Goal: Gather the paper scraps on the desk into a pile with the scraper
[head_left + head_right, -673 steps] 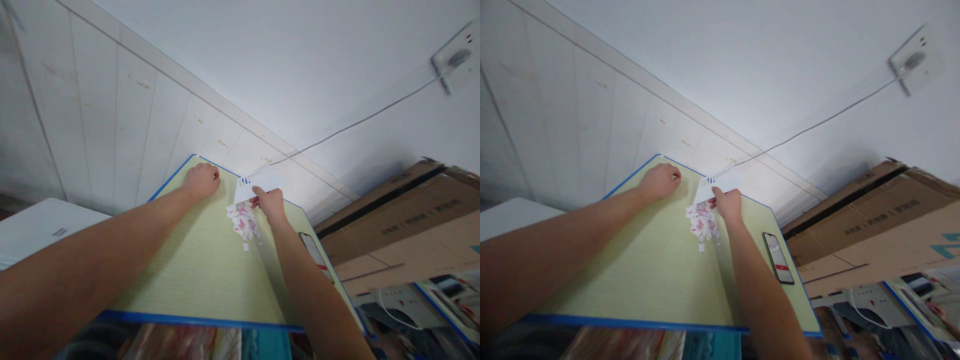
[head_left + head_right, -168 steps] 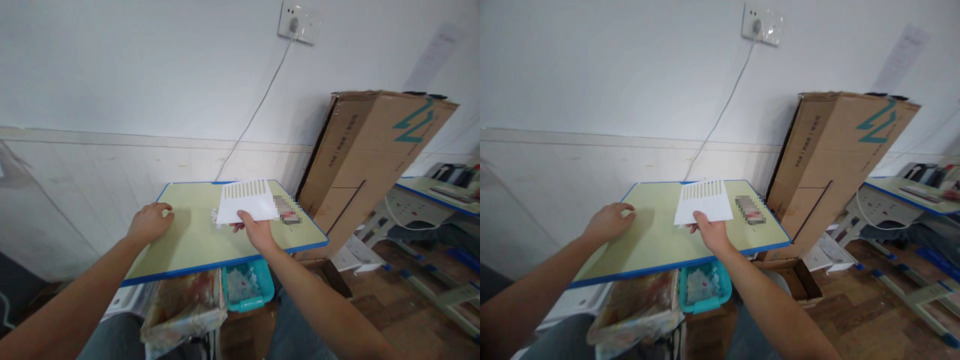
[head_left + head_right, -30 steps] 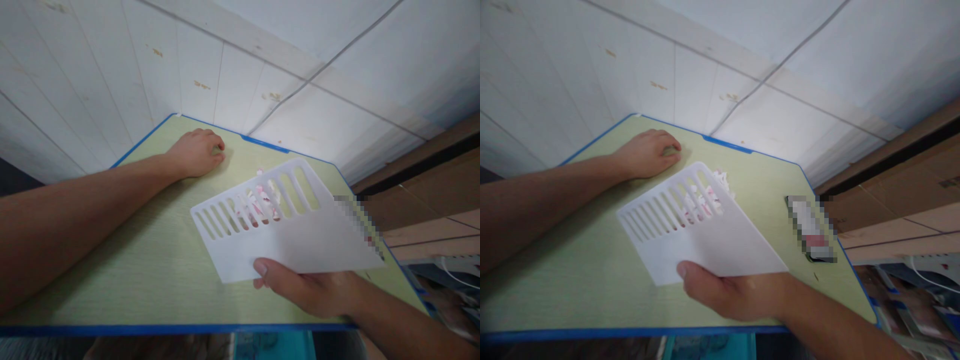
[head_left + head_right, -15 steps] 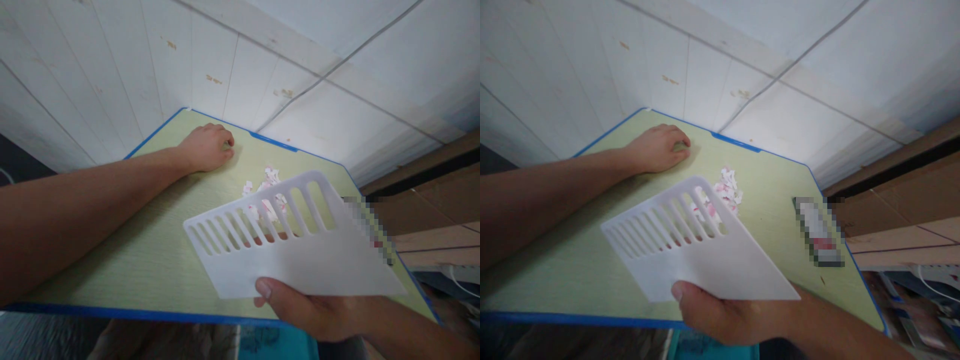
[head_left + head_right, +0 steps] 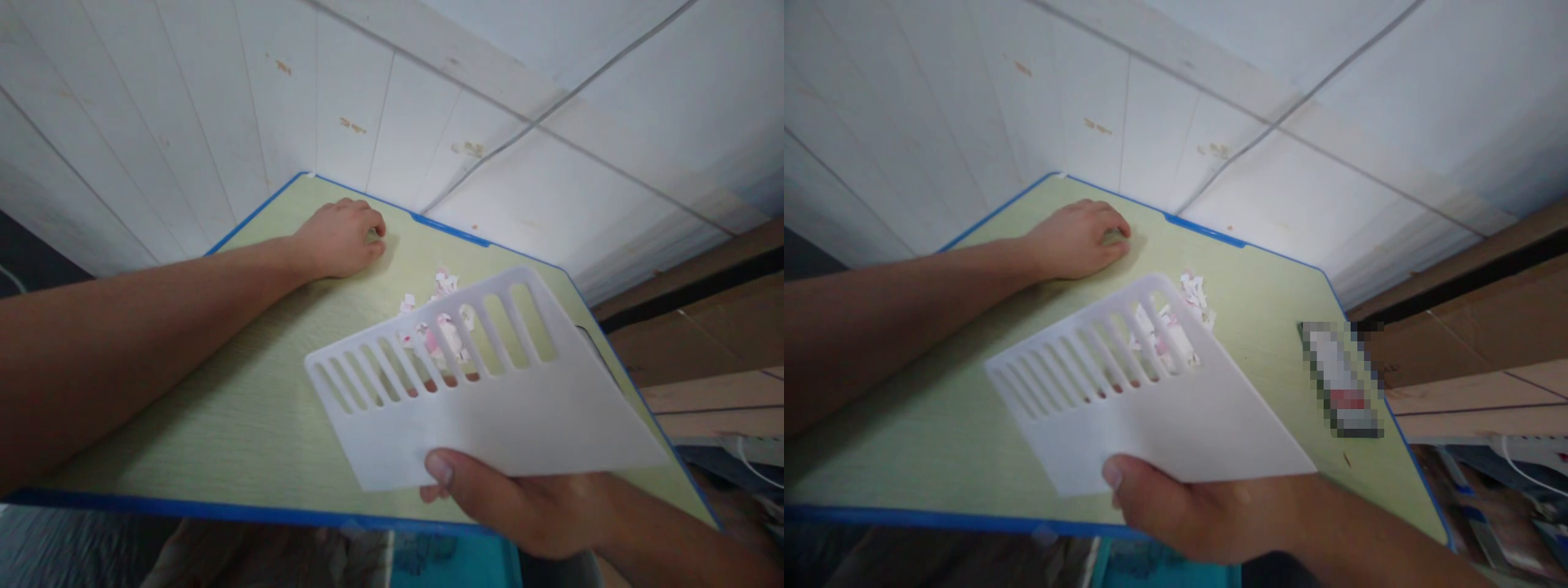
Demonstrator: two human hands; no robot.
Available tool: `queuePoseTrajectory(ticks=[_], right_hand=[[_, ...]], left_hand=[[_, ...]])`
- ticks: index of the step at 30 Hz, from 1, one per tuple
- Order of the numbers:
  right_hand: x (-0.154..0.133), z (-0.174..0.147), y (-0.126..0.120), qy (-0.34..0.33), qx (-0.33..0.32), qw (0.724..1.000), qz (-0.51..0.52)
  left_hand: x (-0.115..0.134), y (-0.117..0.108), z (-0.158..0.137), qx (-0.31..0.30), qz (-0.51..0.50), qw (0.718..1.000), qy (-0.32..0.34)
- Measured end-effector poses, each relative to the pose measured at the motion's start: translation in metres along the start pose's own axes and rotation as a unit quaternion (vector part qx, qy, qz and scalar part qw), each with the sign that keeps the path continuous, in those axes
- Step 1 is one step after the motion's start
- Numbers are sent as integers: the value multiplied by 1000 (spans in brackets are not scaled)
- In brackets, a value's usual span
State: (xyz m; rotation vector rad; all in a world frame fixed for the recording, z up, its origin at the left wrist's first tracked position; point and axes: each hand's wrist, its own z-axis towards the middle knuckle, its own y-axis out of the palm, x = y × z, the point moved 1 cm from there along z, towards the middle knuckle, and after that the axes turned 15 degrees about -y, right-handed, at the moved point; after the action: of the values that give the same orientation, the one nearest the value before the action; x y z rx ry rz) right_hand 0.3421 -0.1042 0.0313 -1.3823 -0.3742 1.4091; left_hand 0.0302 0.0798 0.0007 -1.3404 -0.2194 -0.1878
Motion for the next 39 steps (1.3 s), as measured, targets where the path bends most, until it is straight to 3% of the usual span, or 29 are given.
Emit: queuePoseTrajectory(ticks=[3,5,7,16,23,28,32,39], right_hand=[[6,4,-9,56,108,992,33],[15,7,-14,104,214,971,22],[26,8,-17,140,271,952,3],[40,12,-15,172,248,952,51],[44,14,-14,201,262,944,1],[42,17,-15,174,193,964,58],[41,16,-17,167,224,958,59],[42,18,-16,178,203,963,28]], left_hand=[[-1,1,1,5,-11,1000,-1],[-3,2,2,10,-20,1000,7],[-5,1,1,16,-26,999,14],[-5,-1,-1,11,-28,999,20],[-7,1,-1,21,-25,999,28],[-5,0,-2,17,-25,999,25],[-5,0,-2,18,-33,999,25],[-5,-1,-2,15,-30,999,29]])
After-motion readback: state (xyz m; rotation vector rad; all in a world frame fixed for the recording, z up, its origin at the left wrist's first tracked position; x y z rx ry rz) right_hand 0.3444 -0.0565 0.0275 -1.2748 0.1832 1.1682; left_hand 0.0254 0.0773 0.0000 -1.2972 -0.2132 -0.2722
